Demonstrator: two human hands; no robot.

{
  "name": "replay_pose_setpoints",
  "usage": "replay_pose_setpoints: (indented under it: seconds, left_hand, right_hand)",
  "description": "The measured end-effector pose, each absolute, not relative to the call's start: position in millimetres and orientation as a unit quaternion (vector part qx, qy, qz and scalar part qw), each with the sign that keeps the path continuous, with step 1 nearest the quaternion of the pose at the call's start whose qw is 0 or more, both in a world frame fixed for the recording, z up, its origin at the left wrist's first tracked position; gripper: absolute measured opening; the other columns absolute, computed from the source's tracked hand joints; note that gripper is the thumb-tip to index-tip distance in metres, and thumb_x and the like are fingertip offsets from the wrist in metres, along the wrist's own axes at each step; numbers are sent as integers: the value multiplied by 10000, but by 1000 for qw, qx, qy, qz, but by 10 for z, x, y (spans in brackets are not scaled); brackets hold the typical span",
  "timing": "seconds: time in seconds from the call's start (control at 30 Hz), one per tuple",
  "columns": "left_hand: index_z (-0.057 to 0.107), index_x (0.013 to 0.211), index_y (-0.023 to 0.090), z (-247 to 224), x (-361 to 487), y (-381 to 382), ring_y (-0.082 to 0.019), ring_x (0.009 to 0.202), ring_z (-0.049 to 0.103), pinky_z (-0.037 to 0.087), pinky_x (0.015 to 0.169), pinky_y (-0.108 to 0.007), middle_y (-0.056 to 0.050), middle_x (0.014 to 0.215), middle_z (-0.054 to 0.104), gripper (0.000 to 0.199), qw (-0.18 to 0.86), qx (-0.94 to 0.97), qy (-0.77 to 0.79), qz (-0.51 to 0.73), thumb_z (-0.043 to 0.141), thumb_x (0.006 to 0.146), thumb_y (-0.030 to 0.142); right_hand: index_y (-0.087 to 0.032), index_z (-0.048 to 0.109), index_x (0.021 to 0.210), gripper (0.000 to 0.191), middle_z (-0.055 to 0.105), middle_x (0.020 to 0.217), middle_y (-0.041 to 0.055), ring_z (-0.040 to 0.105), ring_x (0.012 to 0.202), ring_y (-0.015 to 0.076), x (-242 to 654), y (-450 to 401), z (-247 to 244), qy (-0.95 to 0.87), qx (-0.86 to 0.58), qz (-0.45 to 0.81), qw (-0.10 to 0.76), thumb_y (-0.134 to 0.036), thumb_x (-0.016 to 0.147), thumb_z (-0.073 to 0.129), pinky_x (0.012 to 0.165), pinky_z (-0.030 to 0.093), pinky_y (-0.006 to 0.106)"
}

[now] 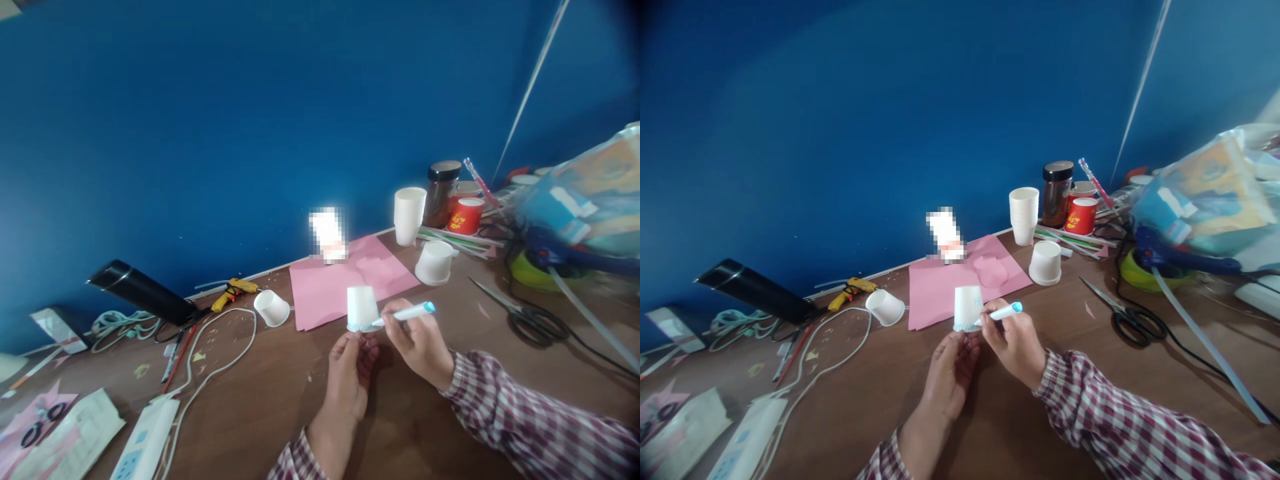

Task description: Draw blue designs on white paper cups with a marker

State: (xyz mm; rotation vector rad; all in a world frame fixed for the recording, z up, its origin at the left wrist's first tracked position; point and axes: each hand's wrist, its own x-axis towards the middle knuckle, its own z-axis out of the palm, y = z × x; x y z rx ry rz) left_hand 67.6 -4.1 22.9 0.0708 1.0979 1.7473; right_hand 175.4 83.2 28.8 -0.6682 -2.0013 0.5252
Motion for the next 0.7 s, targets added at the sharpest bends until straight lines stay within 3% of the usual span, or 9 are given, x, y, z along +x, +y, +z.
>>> replay_pose_setpoints:
  seconds: [0.7]
  left_hand:
    - [620, 698, 128, 210, 656, -39, -91, 622, 616, 535, 631, -196, -24, 691, 654, 269, 523, 12, 430, 735, 832, 597, 260]
  right_hand:
    - [-182, 544, 828, 160, 612, 676, 7, 581, 578, 133, 1768, 823, 327, -811, -276, 223, 466, -246, 945, 456, 573, 436, 230]
